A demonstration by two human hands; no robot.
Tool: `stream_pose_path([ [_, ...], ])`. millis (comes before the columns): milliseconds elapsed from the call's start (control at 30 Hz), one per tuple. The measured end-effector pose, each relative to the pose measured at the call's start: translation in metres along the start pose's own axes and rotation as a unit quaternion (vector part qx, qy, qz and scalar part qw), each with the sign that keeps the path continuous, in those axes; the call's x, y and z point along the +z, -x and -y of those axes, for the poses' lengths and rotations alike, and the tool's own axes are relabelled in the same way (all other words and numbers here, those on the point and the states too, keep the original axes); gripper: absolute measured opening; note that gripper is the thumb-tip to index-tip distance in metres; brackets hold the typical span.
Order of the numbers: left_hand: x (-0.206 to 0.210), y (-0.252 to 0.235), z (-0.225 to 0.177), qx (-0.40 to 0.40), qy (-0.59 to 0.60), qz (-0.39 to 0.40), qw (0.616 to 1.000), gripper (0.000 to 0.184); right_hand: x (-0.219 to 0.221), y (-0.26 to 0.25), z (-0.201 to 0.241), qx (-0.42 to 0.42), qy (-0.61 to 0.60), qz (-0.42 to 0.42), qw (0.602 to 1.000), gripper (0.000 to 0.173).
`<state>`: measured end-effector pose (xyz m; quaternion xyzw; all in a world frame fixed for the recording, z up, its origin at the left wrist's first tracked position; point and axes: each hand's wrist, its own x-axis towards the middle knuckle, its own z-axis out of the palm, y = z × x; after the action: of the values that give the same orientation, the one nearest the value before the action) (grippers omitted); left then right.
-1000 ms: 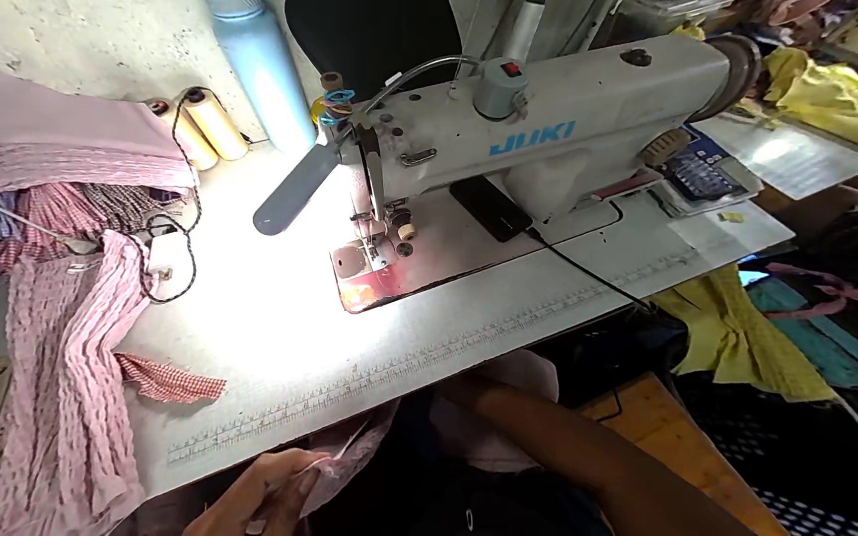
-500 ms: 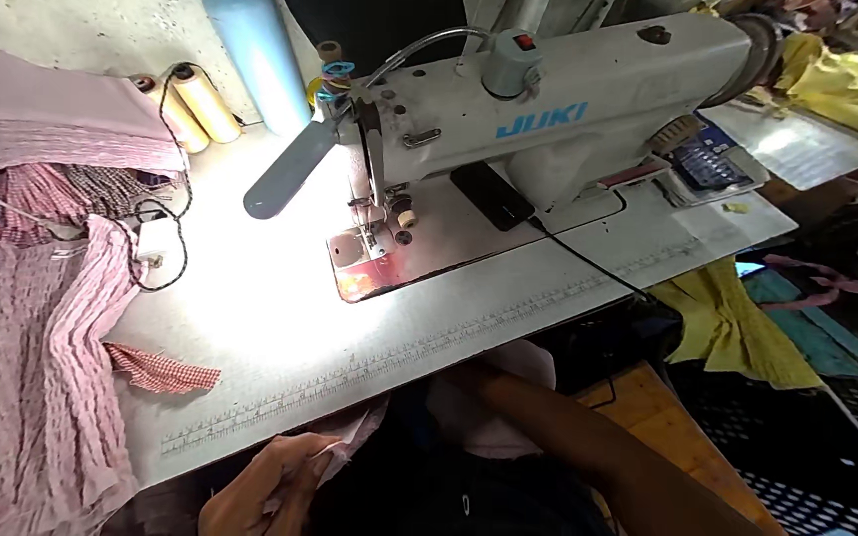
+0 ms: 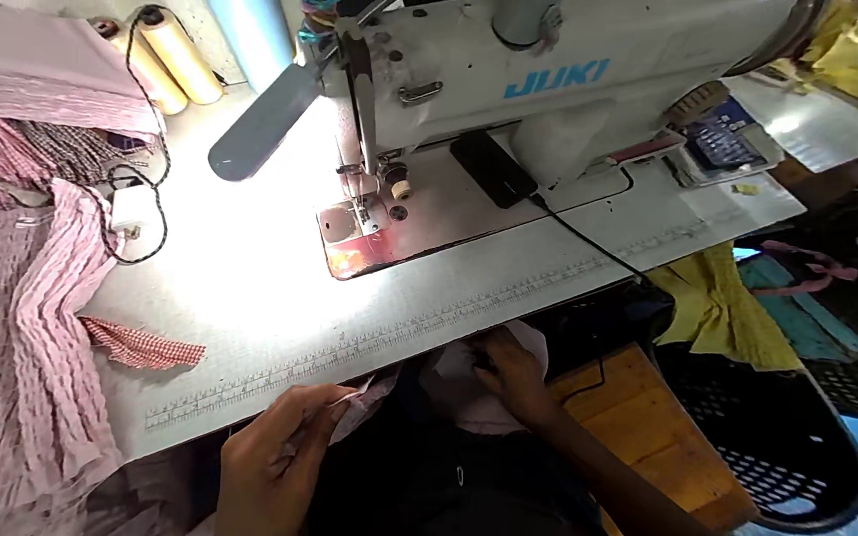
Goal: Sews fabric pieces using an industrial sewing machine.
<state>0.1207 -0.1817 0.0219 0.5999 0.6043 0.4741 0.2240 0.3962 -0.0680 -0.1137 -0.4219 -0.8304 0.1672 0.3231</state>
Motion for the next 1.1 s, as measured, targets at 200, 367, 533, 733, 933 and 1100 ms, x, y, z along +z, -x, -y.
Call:
stream_pose_path([
  [200,0.010,0.005,-0.008,-0.019,-0.005,-0.014,1.000,0.014,-0.002,-0.004,0.015,0.035,-0.105,0.015,0.994,0.016],
  [367,0.030,0.010,0.002,-0.062,0.018,-0.048,0.997,0.012,-0.023,-0.002,0.011,0.058,-0.127,0.032,0.990,0.023],
  [533,0.038,0.003,-0.004,-0.112,0.061,-0.076,0.989,0.011,-0.051,-0.007,0.017,0.045,-0.185,0.011,0.982,0.012],
  [733,0.039,-0.009,-0.015,-0.167,0.149,-0.096,0.970,0.010,-0.090,-0.037,0.068,-0.069,-0.326,0.006,0.943,0.011],
  [933,0.038,-0.021,-0.029,-0.176,0.220,-0.103,0.954,0.010,-0.082,-0.053,0.127,-0.112,-0.505,0.066,0.853,0.011],
  [1100,0.043,-0.025,-0.036,-0.166,0.265,-0.119,0.942,0.011,-0.045,-0.065,0.130,-0.005,-0.456,0.029,0.890,0.016],
])
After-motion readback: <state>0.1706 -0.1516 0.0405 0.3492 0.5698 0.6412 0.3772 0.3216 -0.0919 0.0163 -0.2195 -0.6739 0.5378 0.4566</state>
